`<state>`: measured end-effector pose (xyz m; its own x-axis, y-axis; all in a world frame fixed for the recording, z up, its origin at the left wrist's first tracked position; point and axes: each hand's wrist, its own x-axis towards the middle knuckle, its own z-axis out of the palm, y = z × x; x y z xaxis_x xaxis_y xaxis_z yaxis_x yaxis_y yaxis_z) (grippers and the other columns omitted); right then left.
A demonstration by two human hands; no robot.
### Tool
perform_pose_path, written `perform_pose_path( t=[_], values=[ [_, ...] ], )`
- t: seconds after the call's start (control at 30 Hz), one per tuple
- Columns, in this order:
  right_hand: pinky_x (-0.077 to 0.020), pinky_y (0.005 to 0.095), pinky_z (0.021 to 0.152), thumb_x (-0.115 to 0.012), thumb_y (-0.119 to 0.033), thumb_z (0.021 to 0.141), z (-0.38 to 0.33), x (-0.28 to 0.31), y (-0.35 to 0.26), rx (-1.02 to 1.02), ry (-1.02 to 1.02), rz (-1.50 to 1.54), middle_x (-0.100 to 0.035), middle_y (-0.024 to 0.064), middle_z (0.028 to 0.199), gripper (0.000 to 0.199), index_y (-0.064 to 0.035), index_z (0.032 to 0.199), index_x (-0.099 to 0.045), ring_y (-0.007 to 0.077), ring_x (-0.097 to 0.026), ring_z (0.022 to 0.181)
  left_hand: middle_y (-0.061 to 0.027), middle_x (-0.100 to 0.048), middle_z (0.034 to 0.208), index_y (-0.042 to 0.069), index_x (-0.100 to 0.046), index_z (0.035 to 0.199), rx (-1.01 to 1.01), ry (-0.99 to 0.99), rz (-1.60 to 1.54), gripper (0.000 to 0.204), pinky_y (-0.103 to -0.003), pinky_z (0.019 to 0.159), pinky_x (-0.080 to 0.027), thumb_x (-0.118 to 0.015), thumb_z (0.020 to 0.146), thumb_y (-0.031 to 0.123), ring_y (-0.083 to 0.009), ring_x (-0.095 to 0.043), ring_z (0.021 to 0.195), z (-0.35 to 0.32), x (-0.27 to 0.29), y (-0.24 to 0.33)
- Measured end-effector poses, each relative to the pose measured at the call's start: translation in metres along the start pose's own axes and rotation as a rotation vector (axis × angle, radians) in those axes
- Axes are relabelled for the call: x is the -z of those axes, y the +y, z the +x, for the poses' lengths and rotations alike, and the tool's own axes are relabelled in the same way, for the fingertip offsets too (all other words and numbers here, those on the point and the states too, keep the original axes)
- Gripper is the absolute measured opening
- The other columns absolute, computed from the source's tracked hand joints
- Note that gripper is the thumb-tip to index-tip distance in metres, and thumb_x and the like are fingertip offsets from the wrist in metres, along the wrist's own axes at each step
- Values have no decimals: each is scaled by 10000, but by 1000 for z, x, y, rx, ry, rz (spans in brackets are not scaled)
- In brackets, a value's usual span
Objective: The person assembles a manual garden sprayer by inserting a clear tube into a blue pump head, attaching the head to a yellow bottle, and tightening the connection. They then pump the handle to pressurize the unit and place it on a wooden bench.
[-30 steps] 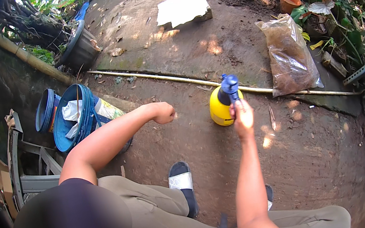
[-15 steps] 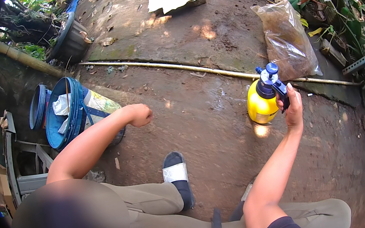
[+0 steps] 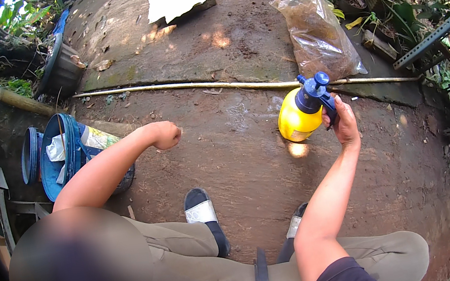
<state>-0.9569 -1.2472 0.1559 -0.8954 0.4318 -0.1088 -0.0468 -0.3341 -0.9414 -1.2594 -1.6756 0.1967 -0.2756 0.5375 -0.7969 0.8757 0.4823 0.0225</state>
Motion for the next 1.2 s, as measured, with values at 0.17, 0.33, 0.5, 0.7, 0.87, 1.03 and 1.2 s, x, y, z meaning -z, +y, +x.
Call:
perform_pose_path(
  t=[0.17,0.33,0.5,0.7,0.87,1.03,1.2],
  values=[
    [-485,300,728,-546,-446,1052,-13,-11,-24,-103,31,-86,-663,39,848,456,-5,1068,-661,131,-605,748,-181,-730,1064,57,-732,1038,-33,29,31,280,-462,908,-528,-545,909,221,-375,-674,1030,18,20,11],
    [-469,278,720,-563,-320,1067,-16,12,-13,41,91,-86,-625,24,841,337,6,1052,-647,112,-561,745,-179,-726,1096,50,-725,1063,-37,5,51,292,-462,918,-523,-548,912,228,-371,-668,1056,30,33,18],
    [-407,245,610,-561,-304,1065,-52,51,-16,155,337,-17,-594,13,771,333,17,1029,-640,91,-501,663,-183,-727,1090,51,-726,1071,-77,38,51,302,-466,925,-523,-542,914,232,-376,-672,1054,31,27,17],
    [-356,218,556,-587,-299,1052,-59,28,-47,102,280,-256,-574,-15,709,351,17,920,-661,68,-476,607,-188,-727,1093,59,-734,1083,-32,-65,80,323,-463,931,-527,-532,917,248,-376,-670,1068,25,0,3],
    [-376,219,513,-555,-298,1067,-61,40,-67,119,670,-233,-581,-9,696,380,20,897,-677,61,-481,575,-205,-722,1136,31,-754,1057,-17,-89,108,329,-469,957,-523,-520,906,206,-384,-673,1092,32,8,4],
    [-359,228,468,-597,-296,1040,-56,29,-70,-72,828,-413,-582,-13,662,371,17,858,-679,61,-452,505,-215,-723,1113,21,-747,1041,-42,-20,46,333,-468,951,-526,-509,907,210,-393,-672,1087,30,12,14],
    [-371,248,438,-551,-290,1057,-67,37,-86,-168,775,-384,-575,-9,631,402,10,811,-656,70,-459,469,-217,-721,1118,14,-746,1037,-85,-13,59,342,-472,954,-524,-500,909,215,-395,-668,1096,31,16,18]
  ],
)
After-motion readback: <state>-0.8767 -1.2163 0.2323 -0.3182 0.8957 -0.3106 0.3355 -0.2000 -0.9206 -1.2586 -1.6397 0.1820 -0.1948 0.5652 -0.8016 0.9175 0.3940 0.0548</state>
